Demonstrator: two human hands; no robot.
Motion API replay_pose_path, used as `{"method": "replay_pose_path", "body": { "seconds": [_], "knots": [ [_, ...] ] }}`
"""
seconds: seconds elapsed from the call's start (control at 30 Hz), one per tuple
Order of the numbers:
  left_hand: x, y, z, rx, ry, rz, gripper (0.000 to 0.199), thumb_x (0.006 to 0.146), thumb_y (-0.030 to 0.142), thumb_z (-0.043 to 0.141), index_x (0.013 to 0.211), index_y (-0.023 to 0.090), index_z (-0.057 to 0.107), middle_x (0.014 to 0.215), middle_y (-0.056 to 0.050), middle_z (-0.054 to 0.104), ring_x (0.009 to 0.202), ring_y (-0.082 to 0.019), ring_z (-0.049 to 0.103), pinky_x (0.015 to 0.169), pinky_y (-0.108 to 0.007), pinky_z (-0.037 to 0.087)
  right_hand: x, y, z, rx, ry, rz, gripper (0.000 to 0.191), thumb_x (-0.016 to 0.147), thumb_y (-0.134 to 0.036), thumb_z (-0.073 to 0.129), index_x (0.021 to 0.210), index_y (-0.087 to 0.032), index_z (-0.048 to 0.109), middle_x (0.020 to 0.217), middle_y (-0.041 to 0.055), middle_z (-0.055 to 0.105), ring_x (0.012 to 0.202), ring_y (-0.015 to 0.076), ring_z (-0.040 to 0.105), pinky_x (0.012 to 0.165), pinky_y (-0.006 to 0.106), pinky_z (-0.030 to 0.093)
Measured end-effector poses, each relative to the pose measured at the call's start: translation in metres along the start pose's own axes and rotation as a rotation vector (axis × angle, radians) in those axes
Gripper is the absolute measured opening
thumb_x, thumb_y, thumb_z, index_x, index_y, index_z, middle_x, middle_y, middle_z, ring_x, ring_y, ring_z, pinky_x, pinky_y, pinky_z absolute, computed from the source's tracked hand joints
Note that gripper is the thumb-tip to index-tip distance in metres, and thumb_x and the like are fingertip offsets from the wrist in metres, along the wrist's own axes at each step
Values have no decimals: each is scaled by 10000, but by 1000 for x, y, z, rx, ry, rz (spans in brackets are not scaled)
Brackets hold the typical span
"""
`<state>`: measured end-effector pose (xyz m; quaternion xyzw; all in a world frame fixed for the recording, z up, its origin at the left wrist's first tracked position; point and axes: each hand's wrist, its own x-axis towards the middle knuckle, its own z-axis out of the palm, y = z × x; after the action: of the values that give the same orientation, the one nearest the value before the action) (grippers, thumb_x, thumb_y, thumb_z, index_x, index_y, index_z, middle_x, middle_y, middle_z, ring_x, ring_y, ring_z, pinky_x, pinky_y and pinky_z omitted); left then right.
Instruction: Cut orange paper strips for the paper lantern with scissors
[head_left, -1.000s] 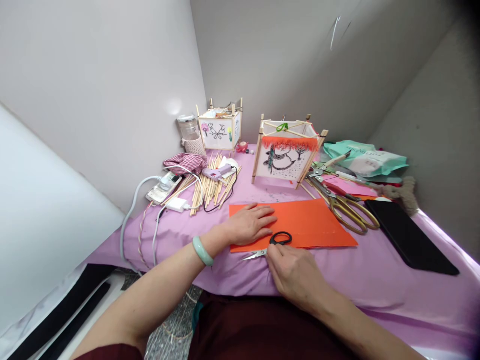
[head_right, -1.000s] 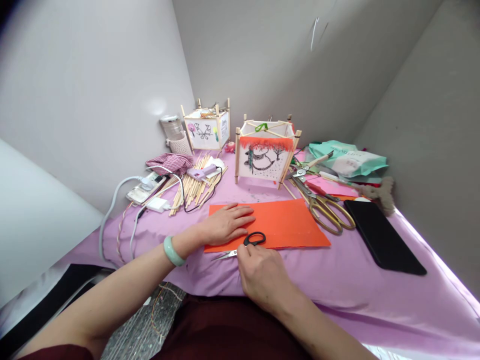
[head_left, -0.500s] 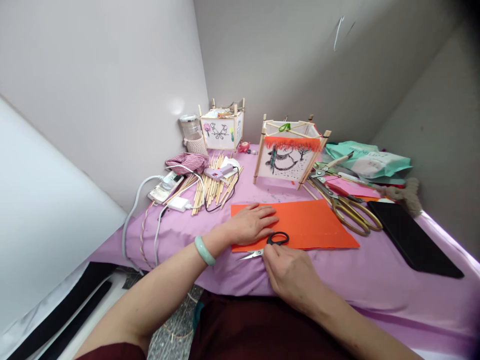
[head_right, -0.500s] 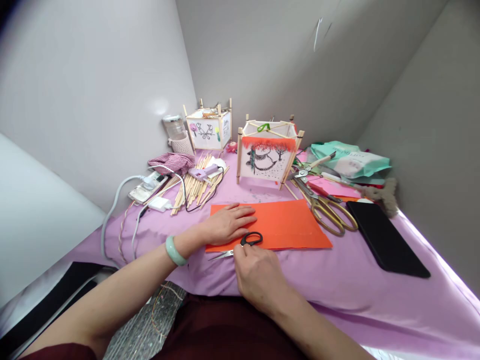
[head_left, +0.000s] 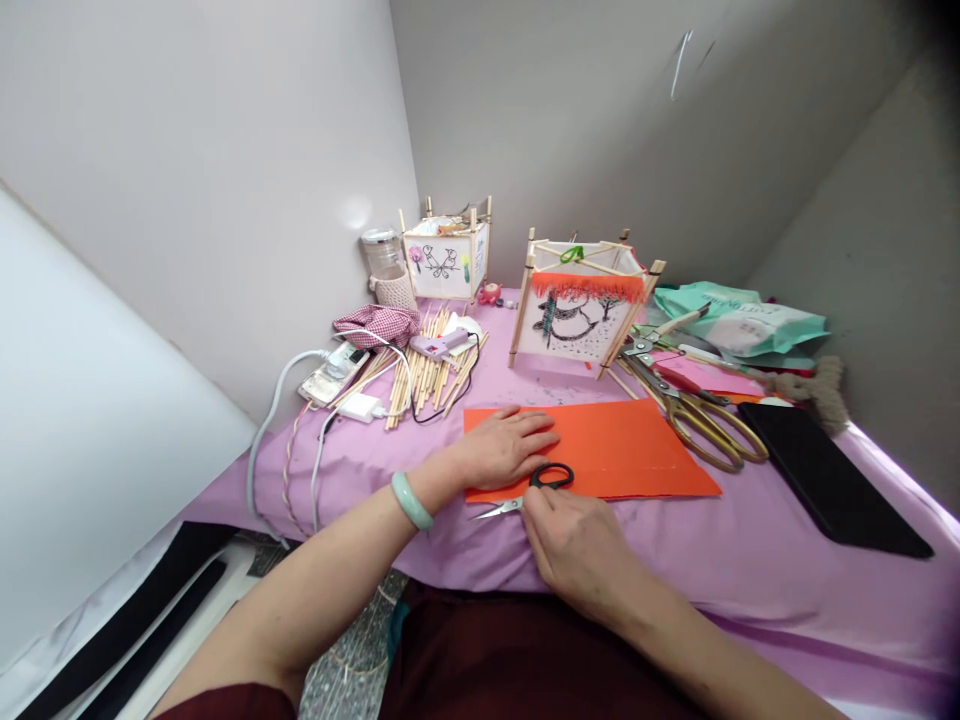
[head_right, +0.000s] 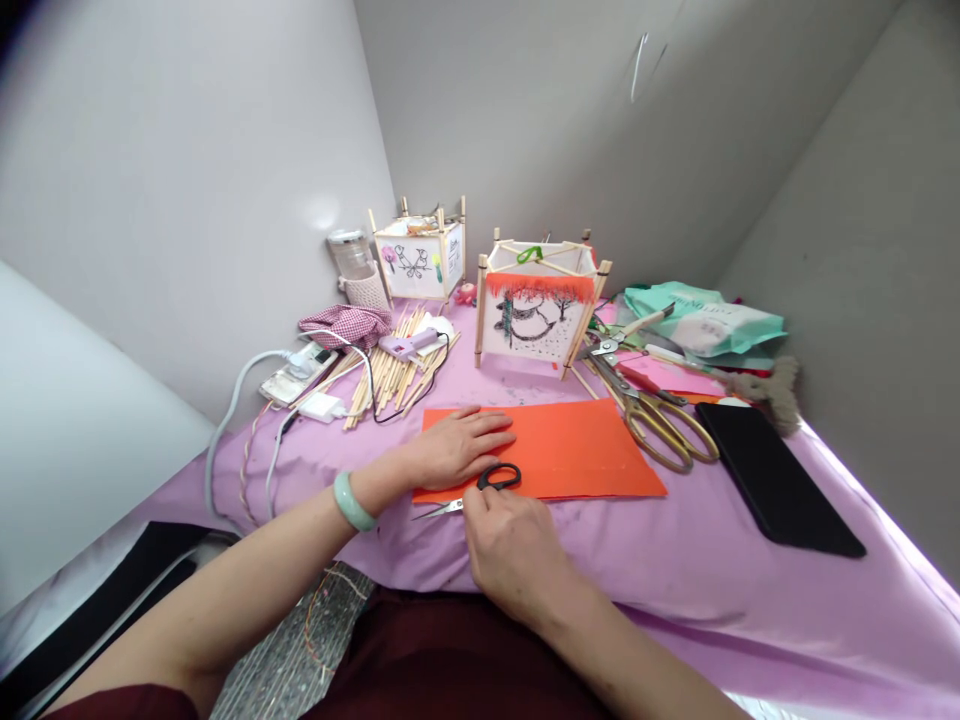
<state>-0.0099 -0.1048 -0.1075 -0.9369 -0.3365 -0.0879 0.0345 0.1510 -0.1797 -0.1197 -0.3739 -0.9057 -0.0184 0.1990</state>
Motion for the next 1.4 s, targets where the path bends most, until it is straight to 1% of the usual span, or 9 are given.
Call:
{"method": "replay_pose_path", "body": {
  "seconds": [0.1, 0.2, 0.47, 0.57, 0.7, 0.93, 1.13, 1.27, 1.4],
  "knots": [
    [0, 0, 1, 1, 0, -6, 447, 936, 391, 248, 1278, 191, 455, 1373, -77, 429, 1260, -172, 371, 1069, -366, 203, -3, 2, -2, 16, -9, -24, 143, 825, -120, 407, 713, -163, 485, 635, 28, 538, 565, 132, 450, 551, 281, 208],
    [0, 0, 2, 1, 3, -9, 439, 936, 381, 251, 1278, 194, 454, 1375, -77, 426, 1258, -171, 374, 1067, -371, 207, -5, 2, -2, 3, -15, -15, 144, 829, -127, 405, 716, -162, 486, 634, 29, 539, 565, 133, 454, 550, 279, 209],
    [-1, -2, 3, 2, 8, -4, 429, 942, 341, 237, 1290, 191, 439, 1377, -75, 424, 1261, -166, 372, 1072, -376, 205, 3, -5, 2, -23, -38, 15, 124, 827, -139, 421, 737, -170, 501, 659, 35, 557, 574, 144, 471, 552, 288, 204],
    [-1, -2, 4, 2, 7, -5, 426, 941, 338, 240, 1290, 195, 438, 1378, -74, 423, 1264, -165, 369, 1075, -376, 203, 0, -4, 0, -6, -54, -5, 126, 826, -135, 417, 739, -173, 499, 662, 32, 556, 579, 146, 467, 554, 287, 203],
    [-1, -2, 5, 7, 10, -4, 425, 938, 338, 247, 1284, 191, 445, 1377, -80, 425, 1264, -171, 370, 1074, -382, 205, -3, -3, -2, -1, -73, 7, 131, 821, -125, 414, 731, -176, 494, 666, 31, 553, 583, 150, 467, 552, 291, 196],
    [0, -3, 5, 5, 4, -6, 417, 938, 338, 261, 1286, 196, 440, 1377, -82, 425, 1266, -174, 370, 1071, -385, 212, 4, -8, 3, -2, -45, 21, 123, 826, -136, 413, 748, -173, 500, 670, 33, 559, 590, 151, 474, 559, 289, 200],
    [-1, -2, 4, 4, 1, -15, 421, 937, 338, 258, 1289, 196, 441, 1382, -76, 420, 1260, -172, 376, 1070, -382, 211, 2, -5, 4, 20, -28, -20, 129, 820, -126, 408, 729, -172, 486, 654, 29, 546, 576, 143, 457, 560, 285, 204],
    [-1, -2, 4, 11, 2, -13, 424, 937, 341, 255, 1288, 193, 443, 1384, -75, 419, 1265, -173, 369, 1072, -382, 204, -1, -6, 3, 17, -28, -5, 131, 822, -129, 404, 724, -172, 479, 648, 28, 545, 567, 139, 452, 553, 279, 199],
    [0, -3, 5, 9, -5, -14, 429, 940, 342, 245, 1289, 190, 442, 1389, -72, 413, 1268, -169, 364, 1072, -376, 205, 3, -8, 5, 6, -30, 24, 126, 823, -128, 408, 728, -171, 480, 643, 31, 547, 565, 140, 452, 553, 277, 199]
  ]
}}
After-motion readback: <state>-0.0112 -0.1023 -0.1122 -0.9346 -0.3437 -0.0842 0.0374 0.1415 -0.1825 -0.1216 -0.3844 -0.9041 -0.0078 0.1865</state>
